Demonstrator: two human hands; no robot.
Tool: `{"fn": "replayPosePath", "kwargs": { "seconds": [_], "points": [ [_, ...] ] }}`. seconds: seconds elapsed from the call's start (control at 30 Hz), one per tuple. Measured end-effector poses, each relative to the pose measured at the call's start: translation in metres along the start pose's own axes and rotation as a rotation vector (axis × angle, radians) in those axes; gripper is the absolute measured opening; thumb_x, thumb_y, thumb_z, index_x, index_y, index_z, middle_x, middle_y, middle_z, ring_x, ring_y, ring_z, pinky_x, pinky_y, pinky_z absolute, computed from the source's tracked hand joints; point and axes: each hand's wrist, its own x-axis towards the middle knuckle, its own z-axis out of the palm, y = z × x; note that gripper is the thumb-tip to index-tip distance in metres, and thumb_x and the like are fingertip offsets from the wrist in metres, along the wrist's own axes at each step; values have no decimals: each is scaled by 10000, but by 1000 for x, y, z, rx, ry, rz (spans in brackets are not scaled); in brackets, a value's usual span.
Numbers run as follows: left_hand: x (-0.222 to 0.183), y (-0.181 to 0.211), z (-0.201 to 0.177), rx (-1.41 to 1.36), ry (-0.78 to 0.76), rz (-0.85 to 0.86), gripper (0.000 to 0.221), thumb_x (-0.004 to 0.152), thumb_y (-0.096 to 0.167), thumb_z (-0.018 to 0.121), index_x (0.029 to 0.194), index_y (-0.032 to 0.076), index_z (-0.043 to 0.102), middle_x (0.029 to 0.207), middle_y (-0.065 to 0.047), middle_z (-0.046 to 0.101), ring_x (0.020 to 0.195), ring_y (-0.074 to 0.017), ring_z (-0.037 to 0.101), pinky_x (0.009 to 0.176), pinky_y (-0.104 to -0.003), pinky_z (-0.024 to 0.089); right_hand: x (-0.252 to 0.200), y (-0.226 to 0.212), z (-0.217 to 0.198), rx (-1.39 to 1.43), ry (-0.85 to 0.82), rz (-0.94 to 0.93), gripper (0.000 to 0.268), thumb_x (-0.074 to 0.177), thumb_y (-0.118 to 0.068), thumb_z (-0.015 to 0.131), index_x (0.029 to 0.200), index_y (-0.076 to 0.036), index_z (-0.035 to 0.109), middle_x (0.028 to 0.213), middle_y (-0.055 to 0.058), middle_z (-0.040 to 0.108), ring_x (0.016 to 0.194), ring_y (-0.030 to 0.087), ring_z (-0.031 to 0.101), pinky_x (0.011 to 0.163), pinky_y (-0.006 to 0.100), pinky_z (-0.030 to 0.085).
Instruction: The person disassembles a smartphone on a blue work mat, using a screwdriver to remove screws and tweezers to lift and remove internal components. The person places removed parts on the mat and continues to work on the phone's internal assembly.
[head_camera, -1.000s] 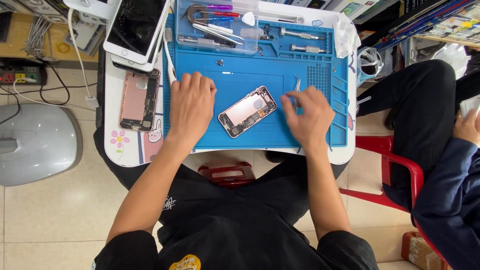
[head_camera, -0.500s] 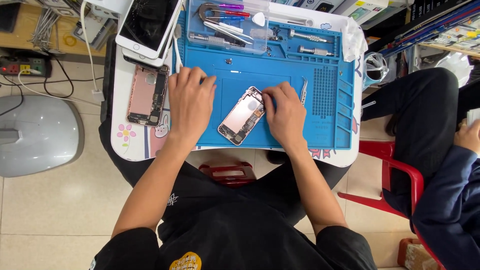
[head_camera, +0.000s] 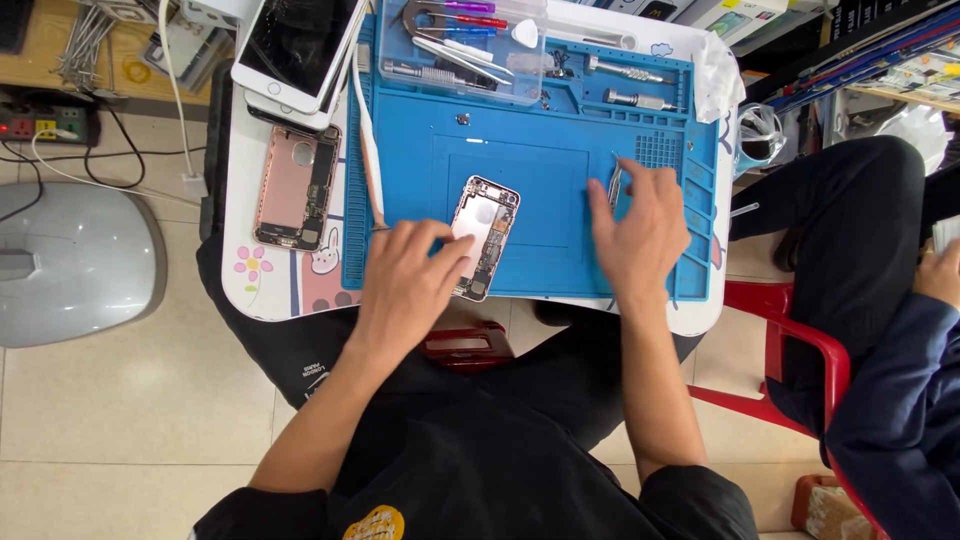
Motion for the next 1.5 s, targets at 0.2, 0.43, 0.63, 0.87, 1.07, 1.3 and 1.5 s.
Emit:
{"fn": "replayPosePath", "kwargs": {
  "seconds": [0.2, 0.43, 0.63, 0.87, 1.07, 1.3, 1.5],
  "points": [
    [8, 37, 20, -61, 43, -102, 228, 1034, 323, 687, 1145, 152, 788, 1001, -48, 599, 976, -233, 574, 752, -377, 435, 1, 33, 12, 122, -170, 85, 110, 1016, -142, 804, 1096, -78, 762, 830, 13, 658, 706, 208, 686, 582, 332, 535],
    [18, 57, 43, 42, 145, -149, 372, 1020, 453, 694, 1122, 107, 787, 987, -81, 587, 912, -242, 611, 685, -361, 464, 11, 18, 8, 605, -142, 6, 105, 1118, -49, 613, 1217, -58, 580, 849, 97, 740, 698, 246, 678, 598, 341, 482],
    [23, 55, 34, -68, 82, -86, 422, 972, 467, 725, 1123, 76, 773, 1002, -85, 568, 882, -291, 630, 690, -398, 506, 19, 18, 14, 489, -90, -117, 132, 1038, -71, 779, 1137, -157, 760, 810, 39, 737, 567, 189, 640, 498, 285, 491],
    [40, 30, 35, -216, -61, -56, 317, 892, 363, 803, 1111, 133, 796, 981, -50, 601, 868, -291, 611, 706, -419, 434, 40, 0, -8, 61, -365, -218, 145, 1050, -291, 701, 1160, -224, 769, 886, 22, 556, 670, 298, 657, 603, 451, 568],
    [48, 22, 33, -259, -17, -15, 184, 927, 293, 790, 1066, 174, 806, 966, -21, 594, 857, -265, 567, 699, -412, 408, 122, -34, 15, 231, -127, -406, 108, 1102, -207, 702, 1105, -167, 802, 977, 31, 578, 802, 290, 637, 551, 424, 462],
    [44, 21, 29, -275, 23, 10, 122, 981, 199, 763, 1053, 134, 836, 951, -26, 626, 860, -249, 539, 680, -398, 383, 159, -70, 74, 294, -136, -601, 82, 1028, -180, 795, 1087, -145, 840, 1000, 19, 668, 920, 273, 624, 498, 421, 430],
    [45, 21, 29, -277, 21, 30, 122, 982, 219, 769, 1055, 136, 822, 954, -22, 631, 859, -251, 542, 677, -396, 397, 150, -52, 64, 295, -56, -461, 98, 1058, -190, 740, 1009, -152, 816, 982, 5, 665, 925, 232, 605, 470, 370, 368]
  ]
}}
